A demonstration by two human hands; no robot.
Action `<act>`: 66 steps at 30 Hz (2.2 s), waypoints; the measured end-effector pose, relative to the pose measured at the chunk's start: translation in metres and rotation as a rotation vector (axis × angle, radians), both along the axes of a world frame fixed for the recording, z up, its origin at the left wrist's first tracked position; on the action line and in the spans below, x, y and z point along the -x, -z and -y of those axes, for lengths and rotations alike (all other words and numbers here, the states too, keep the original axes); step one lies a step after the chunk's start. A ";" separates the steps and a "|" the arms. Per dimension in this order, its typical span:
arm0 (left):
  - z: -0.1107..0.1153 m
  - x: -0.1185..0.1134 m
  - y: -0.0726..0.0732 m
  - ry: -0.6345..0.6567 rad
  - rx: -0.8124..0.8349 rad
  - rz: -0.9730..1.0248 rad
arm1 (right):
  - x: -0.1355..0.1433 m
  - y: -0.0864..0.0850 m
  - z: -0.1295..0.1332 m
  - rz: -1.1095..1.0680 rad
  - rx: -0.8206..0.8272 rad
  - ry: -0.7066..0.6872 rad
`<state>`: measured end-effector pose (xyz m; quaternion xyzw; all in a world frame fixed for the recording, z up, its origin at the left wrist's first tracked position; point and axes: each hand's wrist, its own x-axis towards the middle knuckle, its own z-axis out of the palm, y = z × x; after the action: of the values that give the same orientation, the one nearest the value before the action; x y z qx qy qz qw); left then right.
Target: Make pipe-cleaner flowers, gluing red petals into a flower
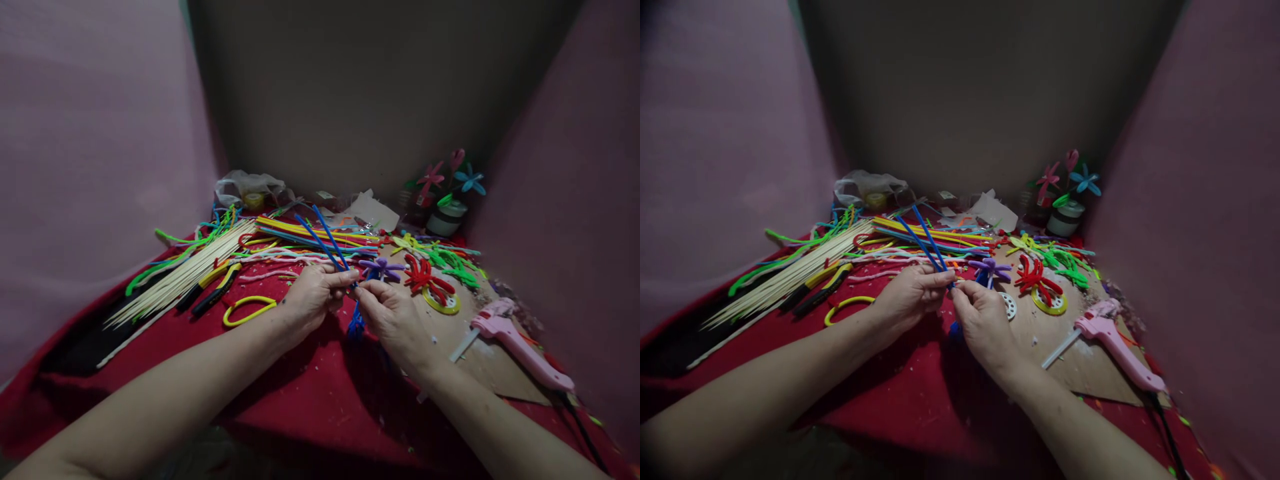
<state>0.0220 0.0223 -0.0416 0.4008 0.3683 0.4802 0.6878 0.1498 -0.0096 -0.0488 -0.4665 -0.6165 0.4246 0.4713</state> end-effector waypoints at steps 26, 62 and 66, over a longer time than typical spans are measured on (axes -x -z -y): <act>-0.002 0.010 -0.002 0.214 -0.271 -0.188 | -0.009 -0.006 0.003 -0.423 0.333 -0.134; 0.009 0.005 -0.009 0.099 -0.370 -0.314 | -0.009 -0.003 0.006 -0.278 0.177 -0.055; 0.009 0.002 -0.007 0.057 -0.251 -0.270 | -0.007 -0.003 0.008 -0.279 0.180 -0.043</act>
<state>0.0197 0.0132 -0.0345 0.5544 0.3831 0.4447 0.5900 0.1572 -0.0172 -0.0458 -0.4299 -0.5146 0.5486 0.4994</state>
